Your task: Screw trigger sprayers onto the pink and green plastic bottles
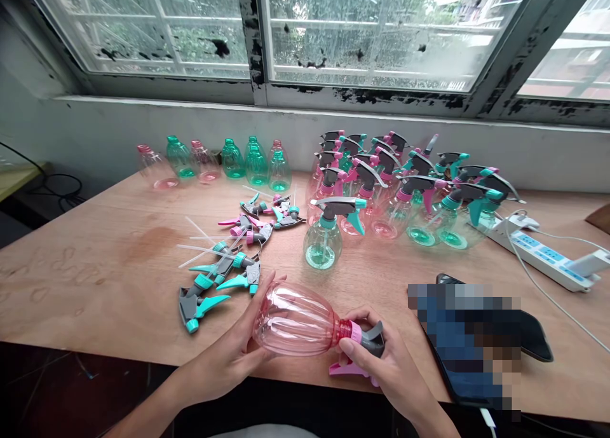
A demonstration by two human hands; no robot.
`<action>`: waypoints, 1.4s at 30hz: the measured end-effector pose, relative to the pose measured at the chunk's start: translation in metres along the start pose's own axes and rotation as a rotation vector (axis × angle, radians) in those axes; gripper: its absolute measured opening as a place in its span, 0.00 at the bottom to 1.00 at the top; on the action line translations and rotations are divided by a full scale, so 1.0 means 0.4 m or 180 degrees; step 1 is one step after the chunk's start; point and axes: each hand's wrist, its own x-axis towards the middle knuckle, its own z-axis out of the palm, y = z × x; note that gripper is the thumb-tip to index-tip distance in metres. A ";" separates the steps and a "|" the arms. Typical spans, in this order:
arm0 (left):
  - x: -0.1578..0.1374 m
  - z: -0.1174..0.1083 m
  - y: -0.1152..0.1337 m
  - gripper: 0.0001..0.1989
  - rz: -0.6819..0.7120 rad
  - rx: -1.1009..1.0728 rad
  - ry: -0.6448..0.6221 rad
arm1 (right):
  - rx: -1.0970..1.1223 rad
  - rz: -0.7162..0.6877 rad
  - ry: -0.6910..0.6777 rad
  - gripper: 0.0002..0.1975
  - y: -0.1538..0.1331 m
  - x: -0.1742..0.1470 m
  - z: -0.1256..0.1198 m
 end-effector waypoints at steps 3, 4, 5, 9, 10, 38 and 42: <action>0.000 0.000 0.006 0.57 -0.0216 -0.0366 -0.0014 | 0.0075 -0.0033 -0.0002 0.15 -0.003 0.000 0.003; 0.000 0.000 0.007 0.58 -0.0275 -0.0469 -0.0042 | 0.0093 -0.0043 0.0013 0.16 -0.004 0.000 0.004; -0.001 -0.001 0.008 0.57 -0.0308 -0.0521 -0.0070 | 0.0092 -0.0042 0.0030 0.16 -0.005 0.000 0.005; -0.004 -0.002 0.003 0.53 -0.0207 -0.0322 -0.0118 | 0.0077 0.0022 0.0020 0.16 -0.004 -0.001 0.002; -0.005 -0.002 0.001 0.53 -0.0144 -0.0257 -0.0105 | 0.0100 0.0037 0.0005 0.16 -0.003 0.000 0.000; -0.005 -0.003 0.001 0.54 -0.0220 -0.0268 -0.0105 | -0.0122 -0.0117 0.0030 0.15 -0.006 0.001 0.002; -0.006 -0.002 0.000 0.52 -0.0145 -0.0100 -0.0034 | -0.0097 -0.0040 0.0001 0.15 -0.006 0.000 0.000</action>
